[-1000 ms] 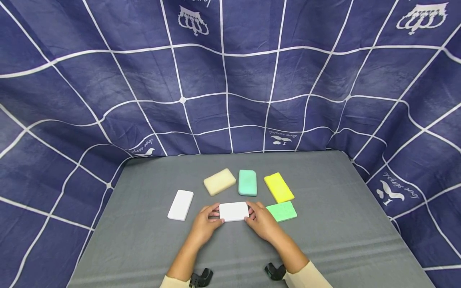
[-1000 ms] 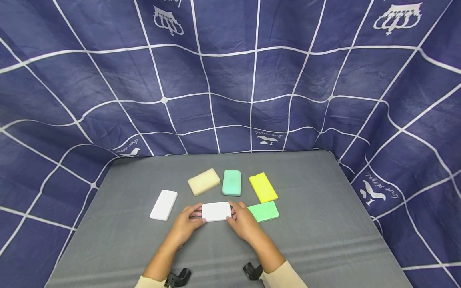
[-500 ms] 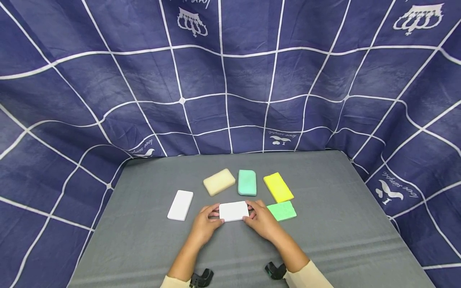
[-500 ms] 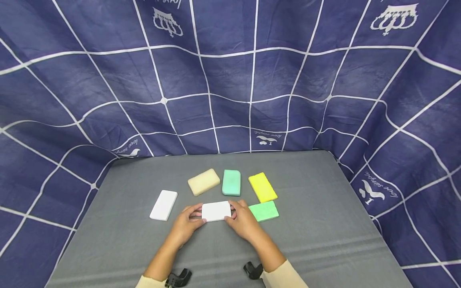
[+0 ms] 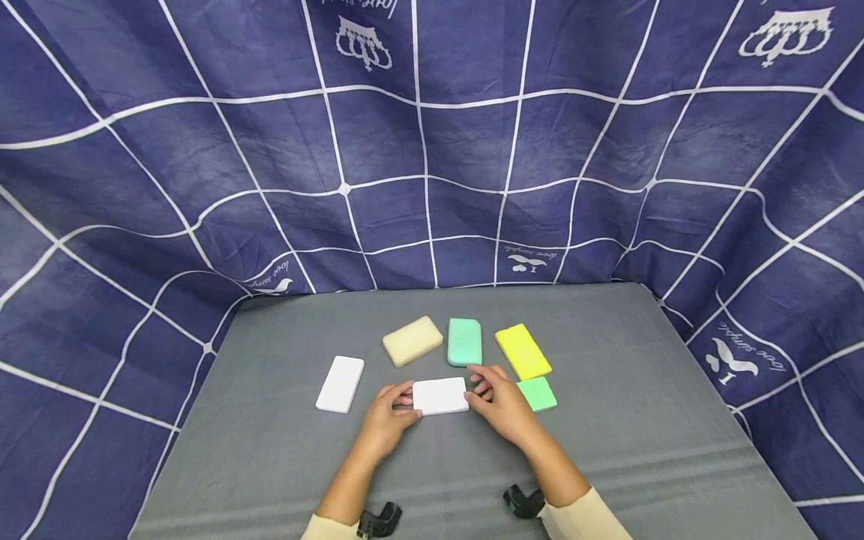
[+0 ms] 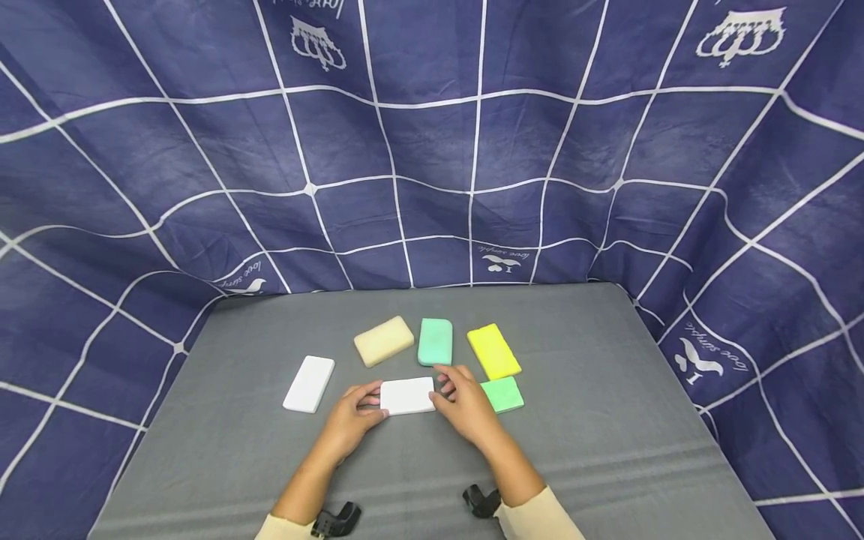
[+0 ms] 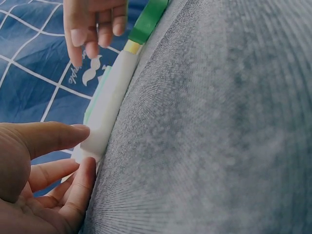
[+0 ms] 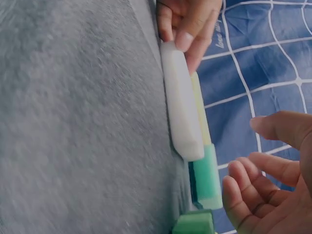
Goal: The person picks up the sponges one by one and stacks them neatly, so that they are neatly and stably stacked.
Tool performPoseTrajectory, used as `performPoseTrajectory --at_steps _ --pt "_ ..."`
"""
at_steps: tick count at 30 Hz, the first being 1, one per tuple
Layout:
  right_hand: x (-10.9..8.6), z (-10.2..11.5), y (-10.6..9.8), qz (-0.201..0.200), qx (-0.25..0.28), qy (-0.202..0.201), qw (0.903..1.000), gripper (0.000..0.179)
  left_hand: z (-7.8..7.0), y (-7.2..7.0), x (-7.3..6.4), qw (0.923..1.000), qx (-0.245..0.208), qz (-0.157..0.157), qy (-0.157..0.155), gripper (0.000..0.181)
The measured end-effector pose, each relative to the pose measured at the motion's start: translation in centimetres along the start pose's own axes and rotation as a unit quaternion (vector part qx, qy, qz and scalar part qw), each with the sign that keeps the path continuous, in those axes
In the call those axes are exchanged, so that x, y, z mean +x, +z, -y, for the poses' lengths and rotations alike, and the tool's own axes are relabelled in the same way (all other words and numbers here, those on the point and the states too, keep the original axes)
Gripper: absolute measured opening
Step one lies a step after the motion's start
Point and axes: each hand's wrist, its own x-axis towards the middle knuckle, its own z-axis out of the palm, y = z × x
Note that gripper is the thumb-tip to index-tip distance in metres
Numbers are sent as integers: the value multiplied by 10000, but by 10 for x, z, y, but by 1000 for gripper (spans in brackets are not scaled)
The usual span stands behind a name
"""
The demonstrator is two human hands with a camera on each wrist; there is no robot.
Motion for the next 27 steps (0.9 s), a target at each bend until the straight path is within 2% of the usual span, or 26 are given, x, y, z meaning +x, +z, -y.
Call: performPoseTrajectory --at_steps 6,15,17,27 --pt "0 -1 -12 -201 107 -125 9997 47 0 1 1 10000 -24 -12 -24 55" --pt "-3 -9 -26 -296 96 226 9993 51 3 0 1 9999 39 -2 112 55" --pt "-4 -11 -30 -308 84 329 9989 51 3 0 1 10000 13 -14 39 55" --pt "-11 -28 -45 -538 -26 360 9979 52 2 -1 1 10000 37 0 -9 54"
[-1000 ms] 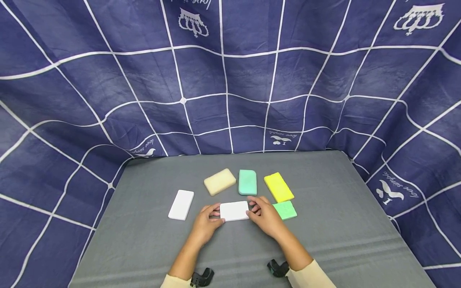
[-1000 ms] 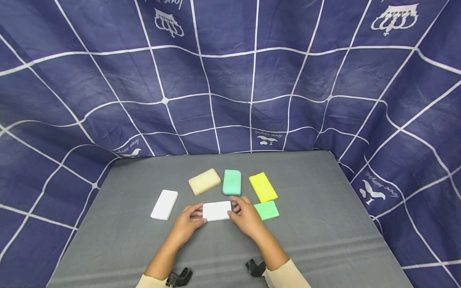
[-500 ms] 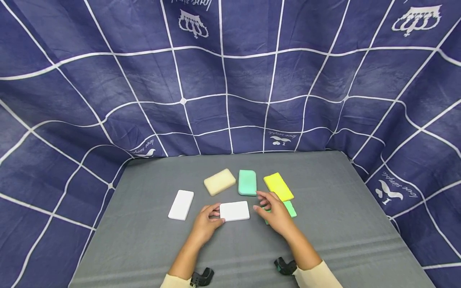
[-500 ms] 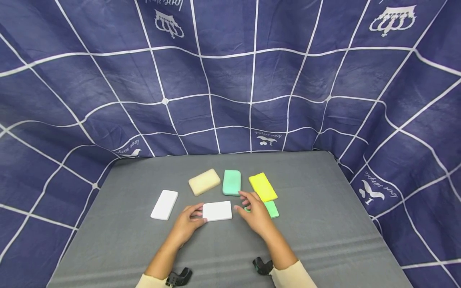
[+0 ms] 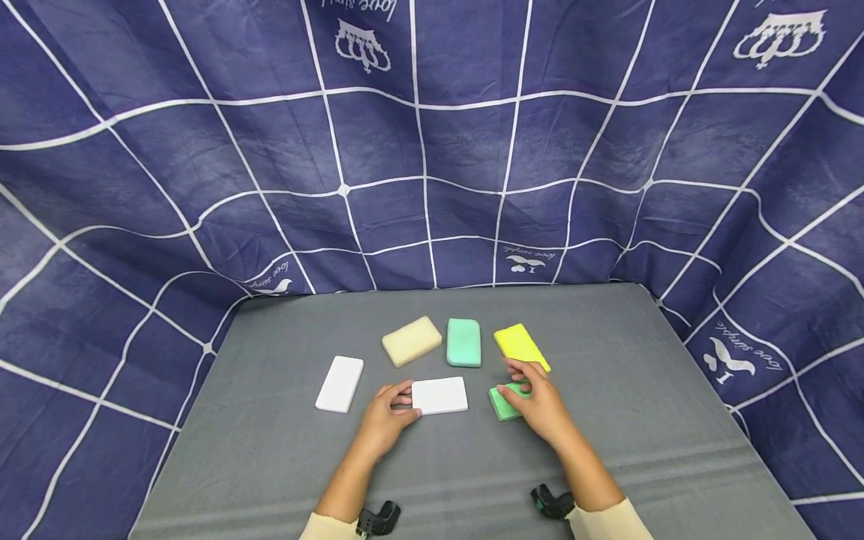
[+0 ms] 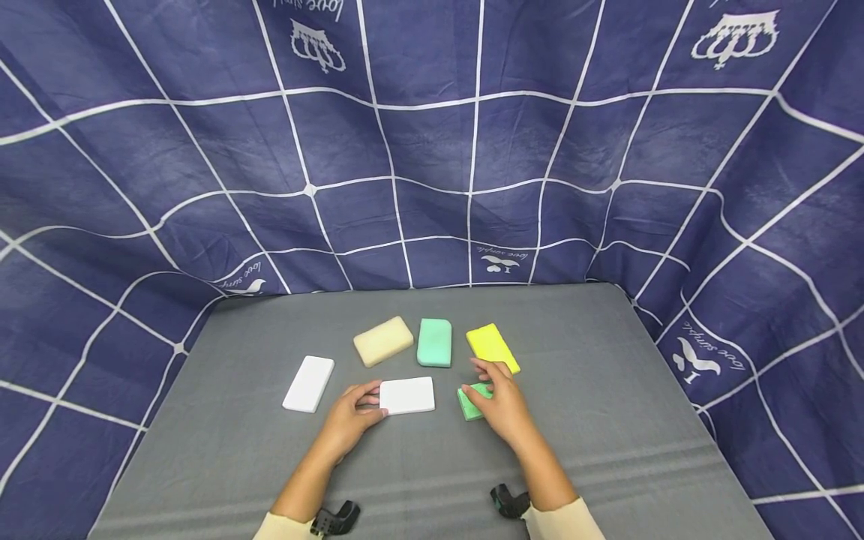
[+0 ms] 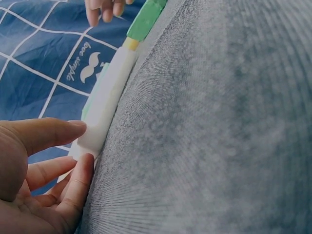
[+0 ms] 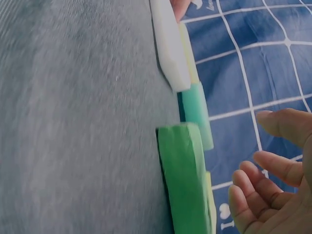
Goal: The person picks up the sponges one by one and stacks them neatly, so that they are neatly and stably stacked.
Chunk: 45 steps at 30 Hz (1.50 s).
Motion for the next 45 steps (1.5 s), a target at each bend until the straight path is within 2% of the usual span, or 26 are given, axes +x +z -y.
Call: performPoseTrajectory --at_steps 15,24,31,45 --pt "-14 -23 -23 -186 -204 276 9992 54 -1 0 -1 10000 8 4 -41 54" --pt "-19 -32 -32 -274 -413 665 9966 58 -1 1 -1 10000 18 24 -20 54" --pt "-22 -40 -36 -129 -384 1126 9928 64 0 1 0 10000 -23 24 -30 53" --pt "-23 -48 -39 171 -280 1384 9898 66 -1 0 -2 10000 48 53 -14 53"
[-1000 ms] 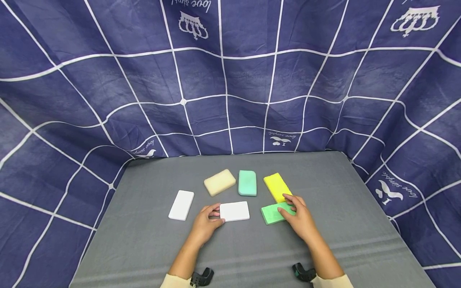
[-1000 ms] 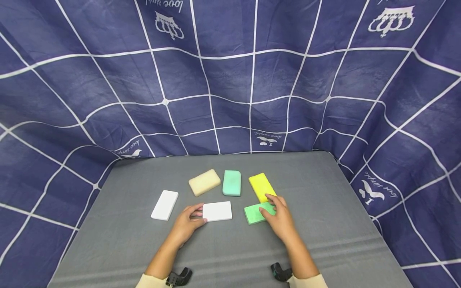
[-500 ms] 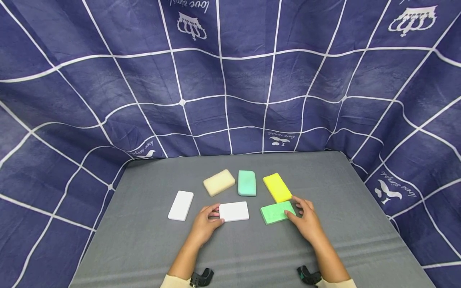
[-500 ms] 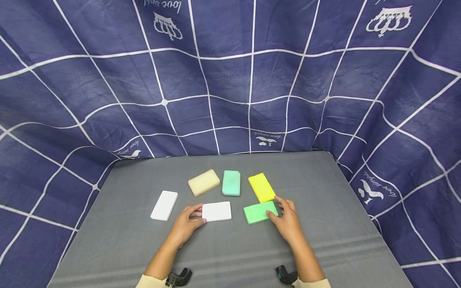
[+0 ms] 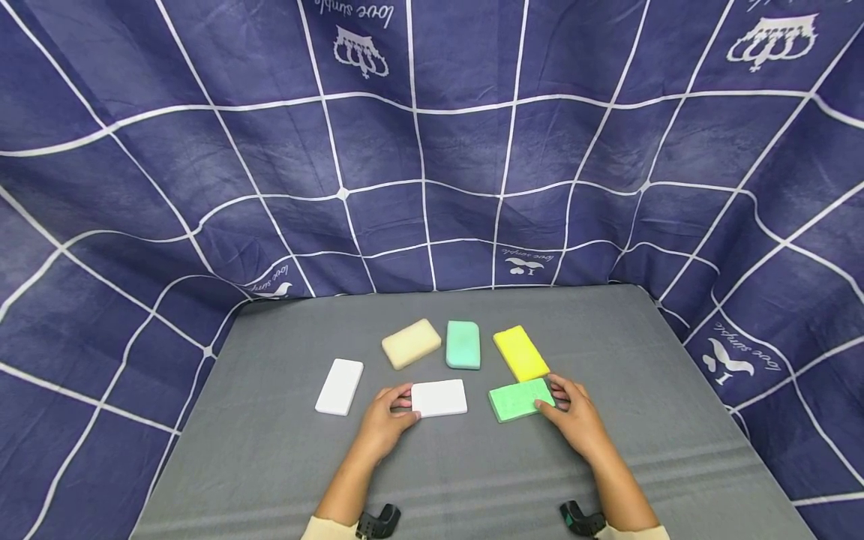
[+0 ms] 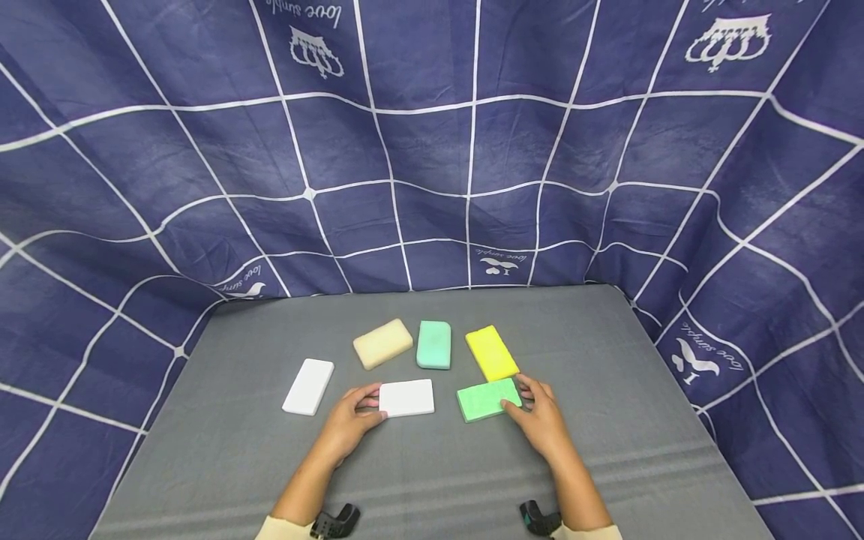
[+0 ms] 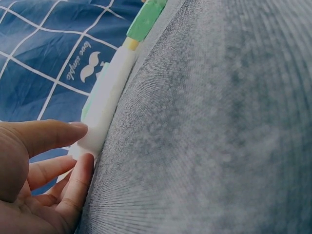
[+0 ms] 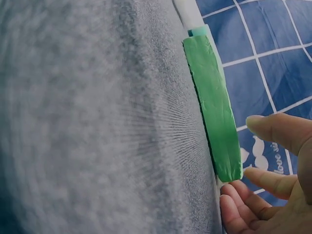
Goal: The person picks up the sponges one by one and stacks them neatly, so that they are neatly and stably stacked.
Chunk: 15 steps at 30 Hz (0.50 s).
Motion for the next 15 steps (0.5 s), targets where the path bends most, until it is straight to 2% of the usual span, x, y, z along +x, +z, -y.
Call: performPoseTrajectory --at_steps 6,15 --pt "2 -2 -2 154 31 29 9999 69 0 0 0 10000 -34 21 -5 53" --pt "4 -5 -3 435 -115 -167 9988 70 0 -1 0 10000 -45 13 -13 53"
